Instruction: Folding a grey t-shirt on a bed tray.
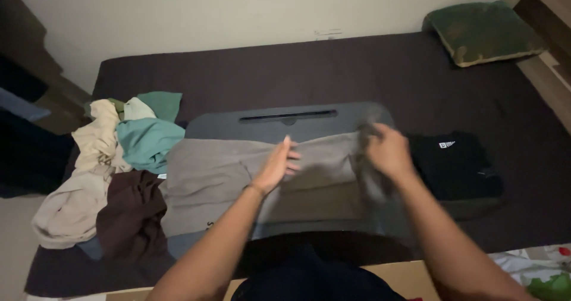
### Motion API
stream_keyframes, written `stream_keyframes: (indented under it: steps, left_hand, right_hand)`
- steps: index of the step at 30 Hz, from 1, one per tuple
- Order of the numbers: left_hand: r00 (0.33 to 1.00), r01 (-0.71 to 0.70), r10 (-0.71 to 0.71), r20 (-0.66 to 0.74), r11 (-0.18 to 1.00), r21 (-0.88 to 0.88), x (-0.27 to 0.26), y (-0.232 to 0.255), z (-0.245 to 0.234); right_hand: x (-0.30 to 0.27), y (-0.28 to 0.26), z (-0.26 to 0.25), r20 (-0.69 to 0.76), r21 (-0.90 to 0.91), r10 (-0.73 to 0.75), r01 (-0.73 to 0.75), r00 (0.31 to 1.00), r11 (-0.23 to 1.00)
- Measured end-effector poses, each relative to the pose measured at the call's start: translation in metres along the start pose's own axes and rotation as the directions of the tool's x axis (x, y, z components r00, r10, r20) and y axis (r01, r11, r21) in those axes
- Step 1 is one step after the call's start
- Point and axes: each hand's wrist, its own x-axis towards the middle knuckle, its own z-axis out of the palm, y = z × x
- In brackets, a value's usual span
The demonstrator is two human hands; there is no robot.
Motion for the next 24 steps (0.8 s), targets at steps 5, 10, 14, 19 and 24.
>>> stream_keyframes:
  steps: [5,10,14,19,24]
  left_hand:
    - [0.920,0.343,-0.240,0.310,0.875,-0.341,0.014,0.009,0.025]
    - [0.907,0.357,-0.262,0.330,0.894,-0.271,0.043,-0.065,0.020]
    - [0.973,0.212,-0.175,0.152,0.936,-0.281,0.042,-0.081,0.021]
    - [0.991,0.063,-0.084,-0.108,0.981,-0.182,0.062,-0.104,0.015]
    - [0.946,-0.057,0.147,-0.289,0.953,0.298,0.078,-0.142,-0.023]
  right_hand:
    - [-0.051,-0.096,0.055,0.207,0.042,-0.141,0.135,0.968,0.990]
    - [-0.061,-0.082,0.089,0.399,0.074,-0.097,0.073,0.912,0.995]
    - [-0.070,-0.069,0.071,0.160,-0.196,0.007,0.025,0.987,0.980]
    - [-0.067,-0.053,0.065,0.170,-0.205,0.294,-0.258,0.941,0.944]
    - [-0.060,-0.041,0.082,0.219,-0.165,0.297,-0.265,0.929,0.950]
